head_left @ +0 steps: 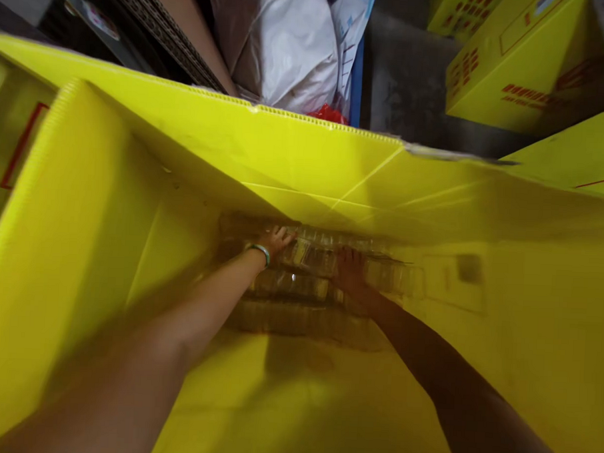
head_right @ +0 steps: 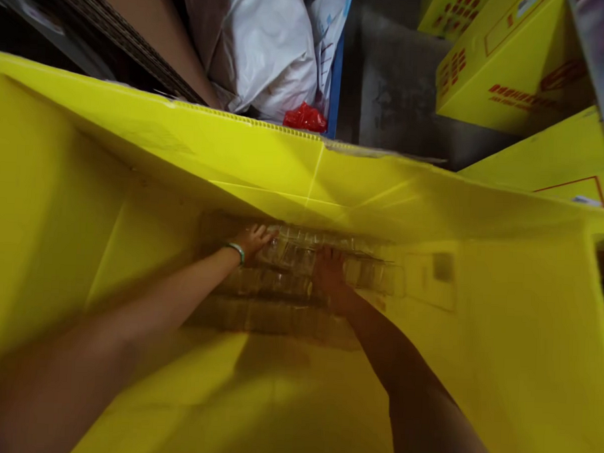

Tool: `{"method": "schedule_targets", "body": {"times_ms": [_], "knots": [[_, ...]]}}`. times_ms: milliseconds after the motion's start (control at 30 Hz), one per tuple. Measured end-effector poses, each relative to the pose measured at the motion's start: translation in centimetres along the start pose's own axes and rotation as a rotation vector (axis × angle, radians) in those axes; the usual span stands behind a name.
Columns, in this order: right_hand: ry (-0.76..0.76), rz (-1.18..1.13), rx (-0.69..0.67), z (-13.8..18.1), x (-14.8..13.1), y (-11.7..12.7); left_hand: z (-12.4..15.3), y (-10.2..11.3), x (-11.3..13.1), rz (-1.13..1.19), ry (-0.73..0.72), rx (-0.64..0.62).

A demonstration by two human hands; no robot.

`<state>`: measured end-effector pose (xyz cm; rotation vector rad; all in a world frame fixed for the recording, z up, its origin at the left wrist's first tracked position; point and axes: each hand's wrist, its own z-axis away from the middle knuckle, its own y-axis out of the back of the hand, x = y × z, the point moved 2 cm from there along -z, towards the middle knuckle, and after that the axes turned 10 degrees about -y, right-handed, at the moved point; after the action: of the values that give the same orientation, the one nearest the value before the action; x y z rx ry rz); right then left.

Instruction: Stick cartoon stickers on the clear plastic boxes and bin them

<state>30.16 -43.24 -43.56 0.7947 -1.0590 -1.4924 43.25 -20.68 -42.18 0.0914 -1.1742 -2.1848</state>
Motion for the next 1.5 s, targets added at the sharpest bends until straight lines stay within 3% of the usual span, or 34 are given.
{"method": "schedule_targets", "body": {"times_ms": [200,400,633,800,933,1000,1100,1333,1433,1500], "knots": [[-0.021,-0.041,0.067,3.2,0.1,7.3,4.6,8.0,1.5,-0.079,0.016,0.018],[0.087,-0.045,0.204,6.3,2.2,18.6,12.8,16.4,6.4,-0.147,0.163,0.122],[0.268,0.129,0.556,13.8,3.9,34.6,25.5,24.7,14.6,-0.196,0.406,0.370],[0.495,0.161,0.857,20.3,0.9,43.7,37.9,26.6,20.8,-0.242,0.680,0.620],[0.839,-0.121,1.116,25.8,-5.6,47.3,49.1,23.8,25.5,-0.326,0.942,0.744],[1.051,-0.298,1.157,29.5,-9.9,47.6,54.8,20.8,28.2,-0.337,1.080,0.754],[1.287,-0.419,1.108,36.7,-16.5,46.8,63.1,14.8,33.5,-0.294,1.291,0.716],[1.620,-0.133,0.978,57.5,-32.0,42.3,79.4,-0.4,49.2,-0.042,1.820,0.543],[1.802,-0.071,0.936,67.8,-36.8,38.5,85.0,-7.1,55.7,0.072,2.008,0.491],[1.872,-0.047,0.868,74.3,-39.3,35.0,88.2,-12.0,59.7,0.155,2.056,0.442]]}}
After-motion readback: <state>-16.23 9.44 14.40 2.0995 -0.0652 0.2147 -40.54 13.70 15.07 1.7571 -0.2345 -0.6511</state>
